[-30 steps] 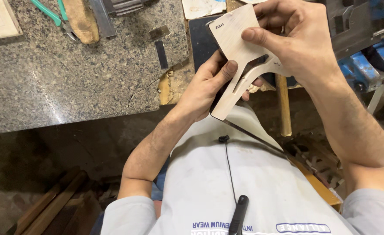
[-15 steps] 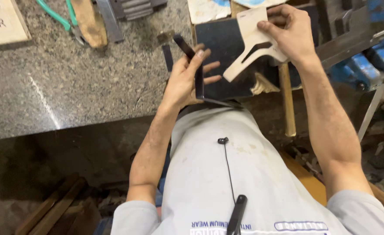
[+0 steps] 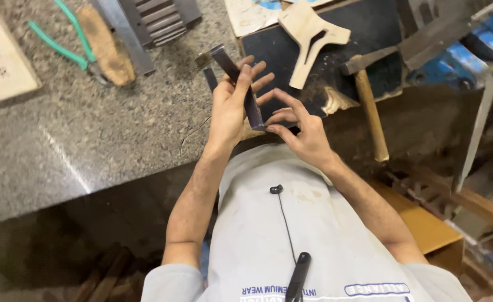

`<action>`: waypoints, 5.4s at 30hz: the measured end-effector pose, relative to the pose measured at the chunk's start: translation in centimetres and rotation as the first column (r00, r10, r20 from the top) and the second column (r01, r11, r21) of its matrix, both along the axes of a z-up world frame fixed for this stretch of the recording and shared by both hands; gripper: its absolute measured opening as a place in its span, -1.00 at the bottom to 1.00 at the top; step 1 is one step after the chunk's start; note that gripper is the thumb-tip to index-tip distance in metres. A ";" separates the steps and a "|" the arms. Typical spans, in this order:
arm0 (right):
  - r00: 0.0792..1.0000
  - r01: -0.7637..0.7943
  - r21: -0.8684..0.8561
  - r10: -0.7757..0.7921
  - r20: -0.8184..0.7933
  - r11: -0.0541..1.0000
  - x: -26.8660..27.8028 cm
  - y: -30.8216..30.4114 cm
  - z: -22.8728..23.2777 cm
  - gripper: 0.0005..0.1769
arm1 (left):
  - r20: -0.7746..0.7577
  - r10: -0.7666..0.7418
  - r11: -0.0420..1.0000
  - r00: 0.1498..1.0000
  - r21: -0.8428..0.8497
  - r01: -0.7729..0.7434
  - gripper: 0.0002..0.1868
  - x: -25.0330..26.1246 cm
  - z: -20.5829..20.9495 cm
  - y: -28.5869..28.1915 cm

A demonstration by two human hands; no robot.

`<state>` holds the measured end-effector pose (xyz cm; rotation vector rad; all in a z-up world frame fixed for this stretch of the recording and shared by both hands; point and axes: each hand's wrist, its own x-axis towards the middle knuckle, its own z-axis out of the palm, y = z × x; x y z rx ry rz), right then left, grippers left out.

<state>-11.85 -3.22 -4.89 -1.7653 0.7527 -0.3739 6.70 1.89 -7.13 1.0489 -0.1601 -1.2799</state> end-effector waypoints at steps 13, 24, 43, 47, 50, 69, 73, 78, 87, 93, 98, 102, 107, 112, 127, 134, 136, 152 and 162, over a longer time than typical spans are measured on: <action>0.997 -0.071 -0.055 0.072 0.019 0.996 -4.5 -5.9 9.0 -0.73 | 0.986 -0.018 0.840 0.167 -0.076 0.537 -0.72 0.5 19.3 2.9; 0.955 -0.267 -0.272 0.291 0.054 0.925 -11.3 -11.5 13.7 -0.55 | 0.824 -0.481 0.677 0.299 0.132 0.724 -0.70 -7.1 14.7 -3.1; 0.246 0.496 -0.314 -0.478 -0.843 0.810 -61.9 -5.8 -15.9 -0.36 | 0.999 0.026 0.989 0.021 -0.029 0.144 -0.78 -17.1 3.9 -28.0; 0.166 0.476 -0.428 -0.556 -0.815 0.769 -65.4 -4.8 -11.2 -0.42 | 0.990 0.032 0.988 -0.135 -0.011 0.157 -0.77 -16.2 0.4 -31.0; 0.141 0.446 -0.461 -0.569 -0.810 0.767 -67.2 -6.3 -11.3 -0.45 | 0.966 0.068 0.987 -0.249 -0.029 0.157 -0.76 -15.6 -1.4 -32.5; 0.147 0.441 -0.348 -0.449 -0.881 0.828 -64.6 -5.2 -15.9 -0.55 | 0.928 0.045 0.982 -0.371 0.027 0.185 -0.76 -15.0 -2.8 -33.7; 0.213 0.424 -0.381 -0.500 -0.840 0.821 -65.1 -5.2 -15.7 -0.58 | 0.930 0.029 0.984 -0.367 0.038 0.176 -0.75 -15.0 -3.0 -33.4; 0.208 0.454 -0.348 -0.477 -0.854 0.820 -64.3 -5.5 -16.6 -0.60 | 0.935 0.066 0.979 -0.349 0.006 0.202 -0.73 -15.1 -3.2 -34.0; 0.187 0.475 -0.291 -0.419 -0.889 0.830 -63.7 -5.2 -15.4 -0.56 | 0.932 0.049 0.974 -0.358 0.036 0.225 -0.75 -15.1 -4.8 -33.8; 0.058 0.273 -0.391 -0.421 -0.905 0.879 -66.6 -5.0 -11.3 -0.47 | 0.909 0.078 0.969 -0.409 0.028 0.247 -0.72 -13.9 -4.9 -33.7; 0.221 0.534 -0.272 -0.443 -0.869 0.801 -63.9 -5.6 -13.6 -0.57 | 0.902 0.122 0.951 -0.415 0.013 0.308 -0.70 -11.8 -4.2 -34.7; 0.365 0.452 -0.428 -0.600 -0.711 0.783 -64.3 -5.4 -12.2 -0.57 | 0.890 0.192 0.930 -0.413 -0.030 0.366 -0.67 -11.8 -5.0 -34.7; 0.244 0.610 -0.219 -0.443 -0.863 0.762 -62.9 -4.9 -13.7 -0.51 | 0.899 0.219 0.900 -0.380 -0.036 0.434 -0.64 -11.1 -4.5 -35.5; 0.284 0.543 -0.258 -0.463 -0.839 0.799 -59.2 -6.7 -9.1 -0.49 | 0.851 0.345 0.854 -0.396 -0.109 0.509 -0.72 -10.5 -0.6 -34.7; 0.956 -0.010 -0.959 -0.278 -0.092 0.282 -21.4 -19.8 12.8 -0.47 | 0.781 0.479 0.666 -0.400 -0.026 0.746 -0.75 -10.7 16.0 -19.9; 0.971 0.149 -0.755 -0.237 -0.009 0.639 -17.8 -14.1 8.9 -0.57 | 0.920 0.042 0.810 0.391 -0.260 0.525 -0.76 -6.5 12.8 -12.2; 0.935 -0.006 -0.727 -0.254 -0.248 0.687 -16.4 -11.1 4.3 -0.40 | 0.551 -0.065 0.880 0.832 -0.362 0.309 -0.78 -6.7 9.7 -11.1; 0.737 0.603 0.602 -0.655 -0.169 0.524 -27.8 -2.2 0.9 -0.53 | -0.013 -0.247 0.898 0.969 -0.378 0.224 -0.86 -10.2 3.8 -11.5; 0.291 0.931 0.294 -0.928 -0.231 0.219 -35.3 2.6 -0.2 -0.83 | 0.630 -0.505 0.674 0.591 -0.140 0.725 -0.74 -31.9 -3.7 -15.0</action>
